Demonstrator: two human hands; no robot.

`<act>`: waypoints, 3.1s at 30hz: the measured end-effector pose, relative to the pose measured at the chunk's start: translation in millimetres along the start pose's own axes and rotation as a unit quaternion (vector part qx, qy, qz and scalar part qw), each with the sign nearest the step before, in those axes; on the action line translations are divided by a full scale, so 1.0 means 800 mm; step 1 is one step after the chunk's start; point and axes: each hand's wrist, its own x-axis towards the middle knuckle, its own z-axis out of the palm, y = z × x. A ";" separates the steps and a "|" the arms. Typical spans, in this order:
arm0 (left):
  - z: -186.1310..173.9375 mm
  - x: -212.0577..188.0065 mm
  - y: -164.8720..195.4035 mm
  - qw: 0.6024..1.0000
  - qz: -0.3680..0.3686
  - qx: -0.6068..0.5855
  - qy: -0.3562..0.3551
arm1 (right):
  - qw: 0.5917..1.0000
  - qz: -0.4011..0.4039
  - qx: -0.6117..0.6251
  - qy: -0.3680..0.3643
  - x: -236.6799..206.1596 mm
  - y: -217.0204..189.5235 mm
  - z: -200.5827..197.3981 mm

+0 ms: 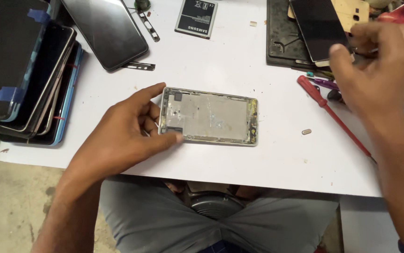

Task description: The person aligns and fits a smartphone back cover onto the phone chassis, then places a screen assembly onto the frame. They press the edges to seat the components and flip the device to check alignment. The phone remains partially assembled on the workbench.

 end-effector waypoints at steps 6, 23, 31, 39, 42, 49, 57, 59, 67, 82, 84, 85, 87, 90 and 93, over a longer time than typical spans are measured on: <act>-0.020 0.000 0.000 0.995 -0.050 0.073 -0.054 | 0.984 -0.010 -0.143 -0.102 0.050 -0.023 0.025; -0.042 0.000 -0.025 0.997 -0.011 0.080 -0.012 | 0.956 0.252 0.096 -0.115 0.078 -0.060 0.037; -0.045 -0.002 -0.025 0.996 -0.030 0.081 -0.019 | 0.935 0.296 0.177 -0.088 0.079 -0.051 0.029; -0.043 0.001 -0.029 0.997 -0.015 0.070 -0.014 | 0.836 0.208 0.483 -0.158 0.059 -0.059 -0.007; -0.040 0.003 -0.030 0.997 -0.025 0.073 -0.022 | 0.754 0.194 0.584 -0.229 0.044 -0.070 -0.014; -0.033 0.001 -0.029 0.999 -0.024 0.041 -0.010 | 0.635 0.197 0.699 -0.266 0.008 -0.085 -0.007; -0.025 -0.001 -0.035 1.000 0.018 0.012 0.007 | 0.664 0.180 0.635 -0.351 0.011 -0.101 -0.004; -0.024 -0.002 -0.036 0.999 0.030 0.002 0.015 | 0.723 0.167 0.601 -0.296 -0.003 -0.111 -0.008; -0.019 0.009 -0.036 0.999 0.013 -0.044 0.007 | 0.845 0.037 0.430 -0.315 0.008 -0.123 0.002; -0.011 0.038 -0.035 1.000 0.021 0.010 -0.017 | 0.814 0.045 0.446 -0.370 0.024 -0.100 0.029; -0.011 0.039 -0.038 0.999 0.040 0.011 -0.013 | 0.821 0.035 0.433 -0.371 0.025 -0.105 0.032; -0.011 0.038 -0.040 0.999 0.043 0.013 -0.010 | 0.827 0.025 0.424 -0.370 0.025 -0.108 0.033; -0.011 0.035 -0.042 0.999 0.048 0.014 -0.005 | 0.838 0.005 0.397 -0.374 0.026 -0.117 0.033; -0.014 0.031 -0.047 0.999 0.039 0.019 -0.004 | 0.855 -0.044 0.351 -0.379 0.028 -0.135 0.037; -0.018 0.025 -0.053 0.999 0.046 0.016 -0.006 | 0.875 -0.120 0.301 -0.360 0.027 -0.157 0.043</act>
